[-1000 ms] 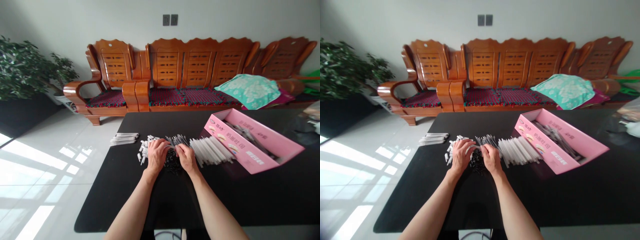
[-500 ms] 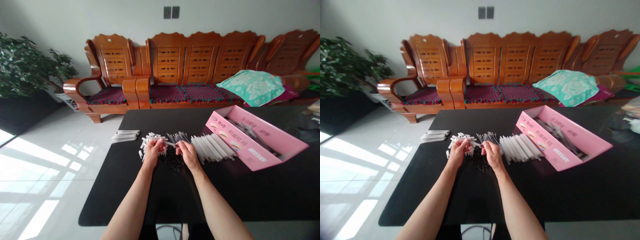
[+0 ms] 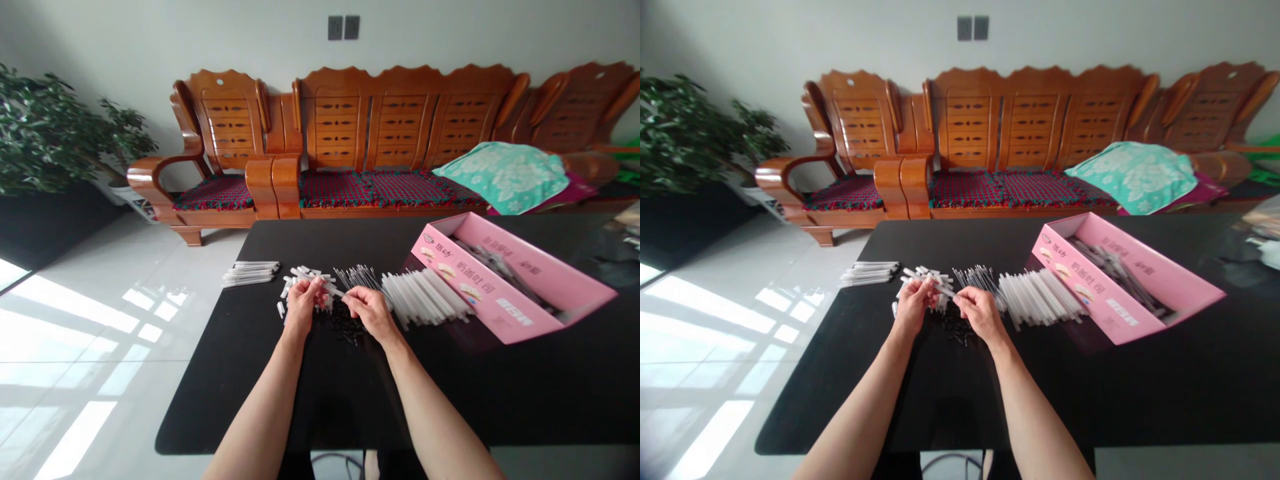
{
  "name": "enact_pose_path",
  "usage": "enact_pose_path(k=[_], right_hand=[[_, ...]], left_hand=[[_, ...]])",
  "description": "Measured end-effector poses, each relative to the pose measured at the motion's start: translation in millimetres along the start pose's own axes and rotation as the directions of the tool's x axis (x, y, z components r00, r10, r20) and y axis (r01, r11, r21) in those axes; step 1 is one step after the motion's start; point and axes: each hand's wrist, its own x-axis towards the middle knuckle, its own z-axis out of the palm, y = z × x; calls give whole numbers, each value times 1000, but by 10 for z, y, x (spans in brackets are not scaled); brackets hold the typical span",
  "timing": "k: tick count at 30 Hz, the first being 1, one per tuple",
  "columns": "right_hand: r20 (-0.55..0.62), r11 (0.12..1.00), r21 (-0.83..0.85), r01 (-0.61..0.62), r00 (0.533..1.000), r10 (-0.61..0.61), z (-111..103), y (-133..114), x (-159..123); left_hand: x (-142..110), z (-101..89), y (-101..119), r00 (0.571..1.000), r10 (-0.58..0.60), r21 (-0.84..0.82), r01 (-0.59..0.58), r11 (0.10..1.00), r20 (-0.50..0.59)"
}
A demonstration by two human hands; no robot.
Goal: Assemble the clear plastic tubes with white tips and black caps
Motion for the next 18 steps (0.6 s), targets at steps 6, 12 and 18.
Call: enact_pose_path(k=[6, 12, 18], right_hand=[[-16, 998, -52, 32, 999, -33, -25, 27, 2], [-34, 998, 55, -25, 999, 26, -11, 28, 8], [-16, 999, -37, 4, 1000, -5, -14, 28, 7]], left_hand=[[1, 1, 13, 1000, 13, 22, -13, 1000, -9], [-2, 9, 16, 1000, 25, 21, -25, 999, -2], [-9, 15, 29, 1000, 25, 27, -24, 999, -13]])
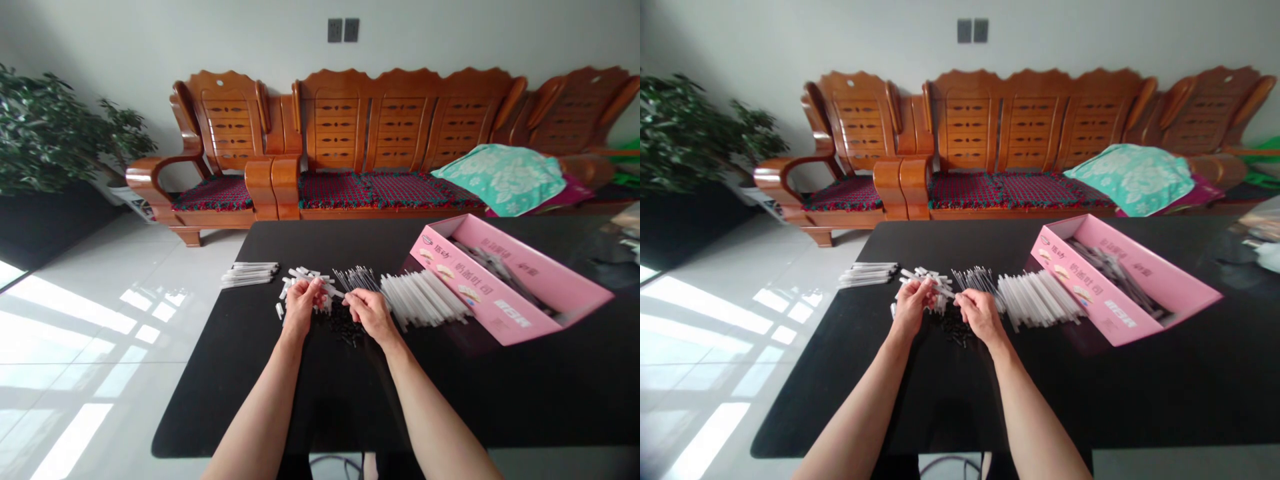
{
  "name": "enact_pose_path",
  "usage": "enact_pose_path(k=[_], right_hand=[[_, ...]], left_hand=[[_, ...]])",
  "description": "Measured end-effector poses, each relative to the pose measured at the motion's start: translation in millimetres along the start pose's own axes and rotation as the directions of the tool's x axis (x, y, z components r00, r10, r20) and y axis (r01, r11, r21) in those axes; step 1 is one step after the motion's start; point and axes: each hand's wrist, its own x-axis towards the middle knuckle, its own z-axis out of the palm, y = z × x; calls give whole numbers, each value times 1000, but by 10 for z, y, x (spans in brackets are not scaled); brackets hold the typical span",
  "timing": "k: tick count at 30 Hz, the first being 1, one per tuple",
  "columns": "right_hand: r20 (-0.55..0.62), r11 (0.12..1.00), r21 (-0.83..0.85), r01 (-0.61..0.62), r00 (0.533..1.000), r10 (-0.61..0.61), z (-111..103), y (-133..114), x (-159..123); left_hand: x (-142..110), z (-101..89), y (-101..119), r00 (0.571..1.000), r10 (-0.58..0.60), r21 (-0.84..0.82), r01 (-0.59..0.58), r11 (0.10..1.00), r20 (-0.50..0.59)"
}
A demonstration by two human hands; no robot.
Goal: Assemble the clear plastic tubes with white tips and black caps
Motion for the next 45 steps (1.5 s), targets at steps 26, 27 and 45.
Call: enact_pose_path(k=[26, 27, 45], right_hand=[[27, 999, 27, -20, 999, 19, 2, 1, 1], [25, 1000, 11, -12, 1000, 11, 3, -1, 1], [-36, 972, -229, 60, 997, -71, -41, 10, -13]], left_hand=[[5, -2, -3, 1000, 0, -12, 0, 1000, -2], [3, -2, -1, 1000, 0, -11, 0, 1000, -4], [44, -81, 12, 990, 82, -61, -89, 994, -111]])
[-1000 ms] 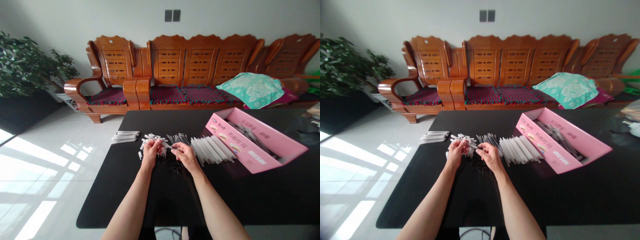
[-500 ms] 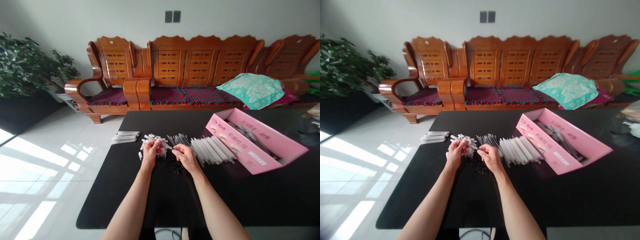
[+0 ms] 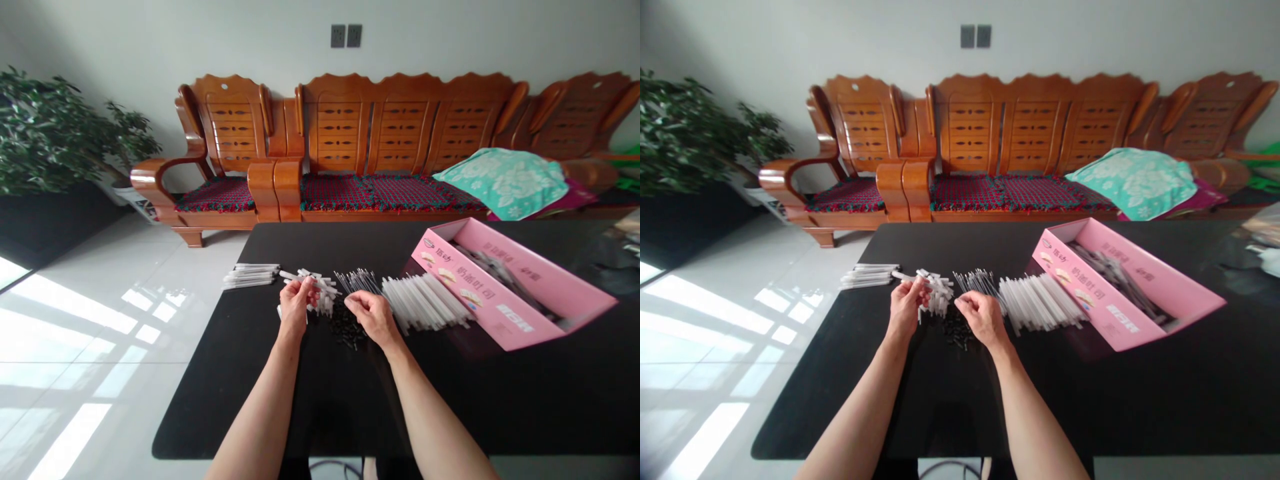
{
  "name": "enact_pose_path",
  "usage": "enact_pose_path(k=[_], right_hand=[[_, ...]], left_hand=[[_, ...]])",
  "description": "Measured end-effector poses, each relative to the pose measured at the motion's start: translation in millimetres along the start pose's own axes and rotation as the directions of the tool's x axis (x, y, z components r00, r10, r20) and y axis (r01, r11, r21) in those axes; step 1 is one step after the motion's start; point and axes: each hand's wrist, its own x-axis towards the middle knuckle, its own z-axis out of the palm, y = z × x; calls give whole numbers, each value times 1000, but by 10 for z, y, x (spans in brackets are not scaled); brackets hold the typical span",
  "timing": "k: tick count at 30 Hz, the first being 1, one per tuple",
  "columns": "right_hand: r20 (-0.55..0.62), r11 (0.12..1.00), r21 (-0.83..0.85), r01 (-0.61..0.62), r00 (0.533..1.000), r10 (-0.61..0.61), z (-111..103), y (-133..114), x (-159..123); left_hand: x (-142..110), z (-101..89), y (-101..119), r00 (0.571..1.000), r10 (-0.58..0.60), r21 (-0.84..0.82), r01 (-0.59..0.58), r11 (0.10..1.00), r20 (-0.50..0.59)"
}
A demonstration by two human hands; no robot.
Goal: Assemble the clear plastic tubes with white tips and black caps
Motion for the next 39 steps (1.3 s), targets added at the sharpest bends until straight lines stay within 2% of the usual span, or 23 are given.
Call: enact_pose_path(k=[4, 7, 9, 12, 14, 15, 17, 19, 23, 26, 27, 29, 31, 32, 35, 37, 39], right_hand=[[11, 998, 67, 11, 1000, -12, -9, -69, -1], [7, 992, 128, -20, 1000, 19, -31, -54, 1], [-51, 982, 186, -39, 997, 49, -60, -4, 5], [-181, 975, 215, -63, 978, 103, -112, 91, 22], [-282, 986, 131, -100, 950, 134, -137, 141, 38], [-330, 991, 56, -123, 934, 135, -144, 158, 45], [-403, 974, -137, -180, 908, 111, -148, 174, 54], [-421, 912, -334, -237, 903, 80, -146, 172, 52], [-298, 733, -630, -257, 952, 77, -161, 146, 28], [-233, 672, -704, -230, 969, 88, -178, 104, 10], [-239, 690, -688, -226, 968, 78, -173, 81, 4], [-237, 806, -565, -175, 971, 45, -137, 18, -9], [-160, 946, -319, -57, 987, 5, -72, -58, -21], [-100, 984, -179, -2, 995, -16, -37, -95, -26], [31, 993, 110, 34, 999, -37, 34, -163, -27], [59, 974, 227, -25, 998, 12, 35, -162, -21], [121, 927, 354, -121, 989, 83, 10, -135, -17]], left_hand=[[-31, 44, -30, 996, -20, 62, 14, 998, 91], [8, 3, -6, 998, 36, 43, -38, 998, 60], [75, -85, 47, 992, 107, -32, -109, 994, -67], [187, -262, 144, 934, 145, -137, -199, 970, -327], [233, -350, 186, 894, 138, -156, -223, 962, -427], [242, -373, 194, 887, 133, -157, -223, 962, -441], [231, -374, 183, 904, 121, -158, -201, 967, -409], [195, -329, 149, 937, 120, -142, -175, 974, -329], [112, -211, 83, 980, 132, -48, -140, 989, -147], [61, -146, 63, 996, 94, 7, -94, 996, -6], [41, -126, 61, 996, 78, 21, -79, 997, 49], [-8, -80, 59, 985, 41, 49, -50, 998, 169], [-67, -26, 58, 957, 0, 90, -27, 996, 289], [-95, 1, 59, 940, -21, 113, -18, 993, 340], [-140, 56, 69, 901, -65, 162, -6, 987, 429], [-124, 53, 83, 911, -56, 127, 4, 992, 409], [-84, 22, 100, 940, -29, 33, 19, 999, 341]])
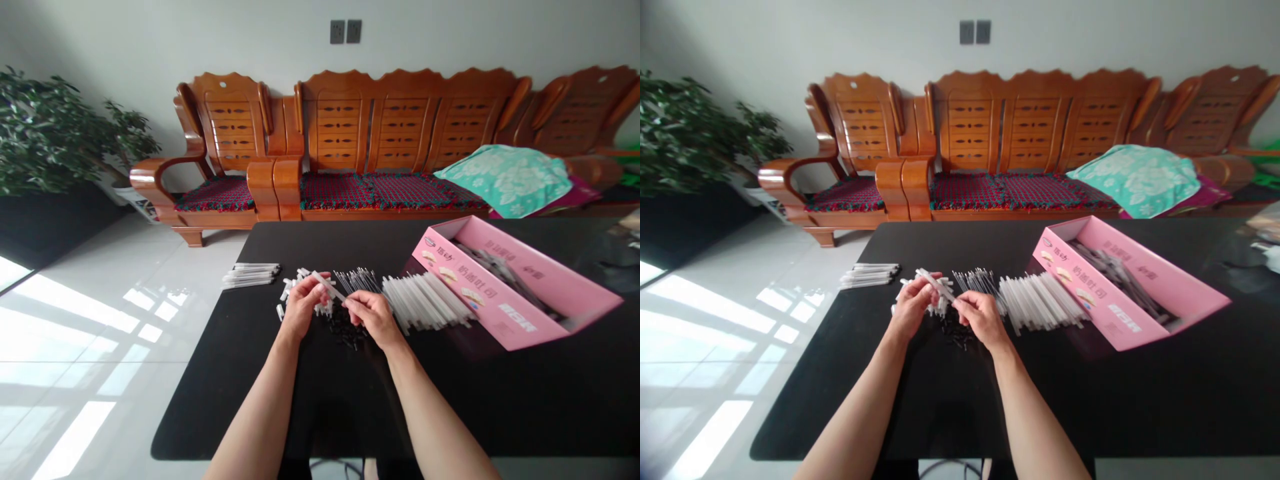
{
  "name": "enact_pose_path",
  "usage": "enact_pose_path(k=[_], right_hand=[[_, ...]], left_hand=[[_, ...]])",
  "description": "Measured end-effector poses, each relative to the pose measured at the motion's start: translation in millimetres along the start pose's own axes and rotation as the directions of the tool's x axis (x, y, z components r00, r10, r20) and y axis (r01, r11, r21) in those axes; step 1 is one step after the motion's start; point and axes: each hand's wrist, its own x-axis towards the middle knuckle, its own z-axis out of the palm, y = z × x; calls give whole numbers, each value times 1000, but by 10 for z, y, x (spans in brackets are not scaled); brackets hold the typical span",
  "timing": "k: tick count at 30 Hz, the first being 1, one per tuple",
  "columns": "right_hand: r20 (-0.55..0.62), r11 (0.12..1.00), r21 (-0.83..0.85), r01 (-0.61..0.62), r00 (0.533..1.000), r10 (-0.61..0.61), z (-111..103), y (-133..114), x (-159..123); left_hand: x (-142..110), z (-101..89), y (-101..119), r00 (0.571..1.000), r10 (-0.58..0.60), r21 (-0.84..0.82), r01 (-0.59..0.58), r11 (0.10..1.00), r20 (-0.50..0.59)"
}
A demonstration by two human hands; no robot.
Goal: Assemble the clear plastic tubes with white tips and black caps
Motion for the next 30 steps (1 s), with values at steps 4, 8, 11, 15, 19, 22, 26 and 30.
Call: enact_pose_path(k=[4, 8, 11, 15, 19, 22, 26, 30], right_hand=[[179, 963, 215, -166, 976, 128, -37, 22, -10], [241, 944, 261, -202, 961, 139, 6, 25, -15], [285, 903, 353, -244, 948, 144, 17, 54, -11], [390, 835, 430, -343, 905, 170, -14, 94, -14], [388, 858, 390, -334, 905, 176, -57, 78, -27], [267, 920, 309, -242, 950, 160, -80, 64, -20], [-19, 981, 180, -69, 997, 73, -97, 81, 21], [-376, 988, -147, 55, 921, -107, -224, 140, 52]], left_hand=[[34, -81, 8, 998, -4, -125, -5, 992, -66], [11, -54, -7, 999, -49, -93, 50, 994, 15], [-23, 0, 3, 995, -69, -119, 76, 990, 68], [-37, 56, 1, 994, -68, -124, 78, 989, 84], [51, -66, -3, 997, -17, -174, 3, 985, -78], [133, -291, 55, 923, 76, -252, -181, 951, -377], [134, -414, 104, 903, 109, -178, -198, 964, -415], [69, -256, 52, 942, 140, 57, -129, 990, -306]])
